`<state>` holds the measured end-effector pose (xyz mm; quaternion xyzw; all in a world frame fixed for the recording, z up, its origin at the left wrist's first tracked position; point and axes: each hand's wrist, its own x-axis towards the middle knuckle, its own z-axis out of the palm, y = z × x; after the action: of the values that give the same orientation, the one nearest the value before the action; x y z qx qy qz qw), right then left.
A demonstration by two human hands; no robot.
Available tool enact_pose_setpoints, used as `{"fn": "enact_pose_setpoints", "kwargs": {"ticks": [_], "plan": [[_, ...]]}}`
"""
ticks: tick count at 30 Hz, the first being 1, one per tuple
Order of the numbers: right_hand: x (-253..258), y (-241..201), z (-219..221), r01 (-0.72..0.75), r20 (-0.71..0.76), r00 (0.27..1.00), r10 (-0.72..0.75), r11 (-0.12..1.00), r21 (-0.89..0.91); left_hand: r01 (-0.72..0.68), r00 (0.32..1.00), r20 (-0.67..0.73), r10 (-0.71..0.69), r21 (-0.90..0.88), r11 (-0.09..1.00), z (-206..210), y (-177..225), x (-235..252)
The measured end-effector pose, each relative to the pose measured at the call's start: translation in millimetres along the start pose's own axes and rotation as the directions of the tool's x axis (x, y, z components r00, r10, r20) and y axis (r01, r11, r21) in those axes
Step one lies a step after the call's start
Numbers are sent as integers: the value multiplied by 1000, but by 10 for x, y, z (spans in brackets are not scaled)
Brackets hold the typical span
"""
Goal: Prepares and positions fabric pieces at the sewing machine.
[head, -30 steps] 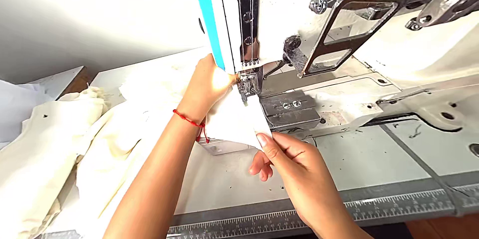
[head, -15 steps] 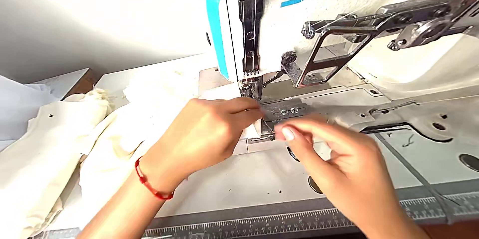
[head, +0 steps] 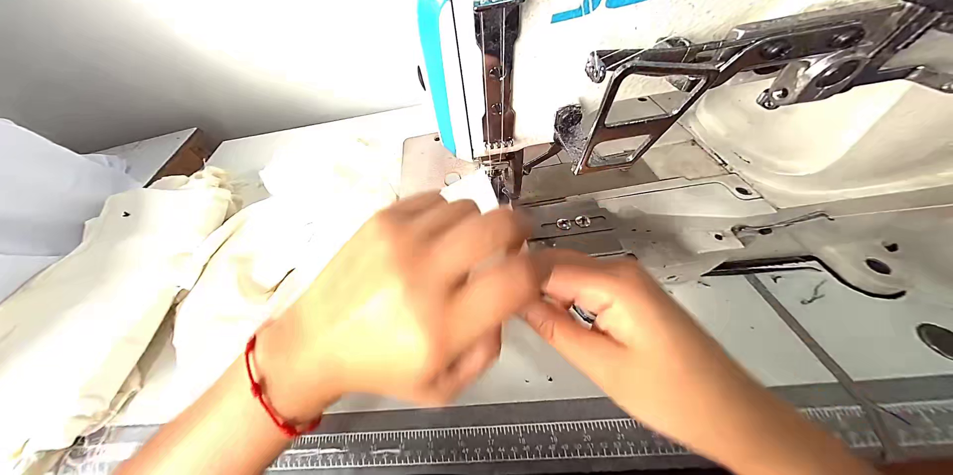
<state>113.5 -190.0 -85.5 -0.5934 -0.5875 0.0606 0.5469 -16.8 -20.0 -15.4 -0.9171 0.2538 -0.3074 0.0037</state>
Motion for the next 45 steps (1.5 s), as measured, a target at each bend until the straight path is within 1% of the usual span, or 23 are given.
{"fn": "enact_pose_setpoints", "kwargs": {"ticks": [1, 3, 4, 5, 6, 7, 8, 11, 12, 13, 16, 20, 23, 25, 28, 31, 33, 37, 40, 43, 44, 45], "plan": [[-74, 38, 82, 9, -49, 999, -9, 1000, 15, 3, 999, -44, -4, -22, 1000, 123, 118, -170], [-134, 73, 187, 18, -121, 992, -15, 999, 28, 21, 998, -60, -26, -75, 997, 442, 327, -459], [-128, 59, 213, 12, -150, 989, -6, 999, 44, 86, 991, -94, -91, -57, 995, 611, 405, -559], [-106, 26, 227, 5, -175, 985, 8, 998, 68, 203, 964, -174, -203, -15, 979, 763, 471, -617], [-73, -14, 235, 0, -199, 980, 18, 996, 90, 343, 908, -263, -327, 16, 939, 876, 521, -623], [-31, -54, 243, 1, -223, 974, 22, 995, 104, 455, 843, -337, -420, 29, 890, 943, 550, -575], [10, -91, 253, 3, -244, 969, 26, 993, 115, 530, 786, -395, -476, 35, 847, 983, 562, -497], [93, -158, 273, -1, -281, 959, 33, 993, 114, 655, 653, -491, -576, -16, 756, 1034, 513, -301], [111, -160, 277, 0, -282, 959, 31, 994, 111, 670, 624, -508, -594, -44, 741, 1033, 482, -253], [122, -158, 283, 3, -286, 958, 29, 994, 110, 669, 619, -516, -593, -49, 741, 1021, 453, -212], [120, -156, 276, 2, -297, 955, 25, 996, 88, 651, 648, -500, -575, -29, 758, 999, 400, -145], [91, -144, 264, -9, -281, 959, 31, 997, 82, 631, 664, -502, -554, -23, 776, 1027, 374, -142], [55, -134, 251, -13, -256, 966, 44, 992, 124, 532, 720, -491, -491, -64, 844, 1037, 363, -252], [21, -110, 259, -11, -225, 973, 46, 988, 154, 489, 758, -476, -446, -38, 871, 1014, 319, -391], [-27, -62, 315, -9, -183, 982, 44, 982, 188, 488, 774, -473, -420, 24, 873, 967, 243, -579], [-49, -38, 347, -10, -187, 981, 45, 983, 184, 463, 827, -386, -408, 57, 885, 921, 265, -640], [-44, -40, 337, -7, -196, 980, 41, 985, 173, 511, 816, -347, -462, 59, 858, 916, 302, -593], [29, -80, 294, -15, -217, 975, 51, 986, 164, 635, 728, -363, -582, 35, 772, 898, 365, -330], [68, -107, 274, -23, -232, 971, 58, 988, 152, 644, 705, -394, -589, 9, 765, 932, 371, -209], [44, -104, 266, -27, -201, 978, 58, 988, 152, 585, 730, -460, -506, 36, 811, 990, 362, -368], [23, -93, 260, -30, -181, 982, 59, 987, 158, 554, 752, -466, -467, 62, 830, 972, 385, -463], [1, -74, 250, -31, -163, 985, 58, 986, 165, 513, 788, -440, -430, 85, 854, 908, 433, -558]]}}
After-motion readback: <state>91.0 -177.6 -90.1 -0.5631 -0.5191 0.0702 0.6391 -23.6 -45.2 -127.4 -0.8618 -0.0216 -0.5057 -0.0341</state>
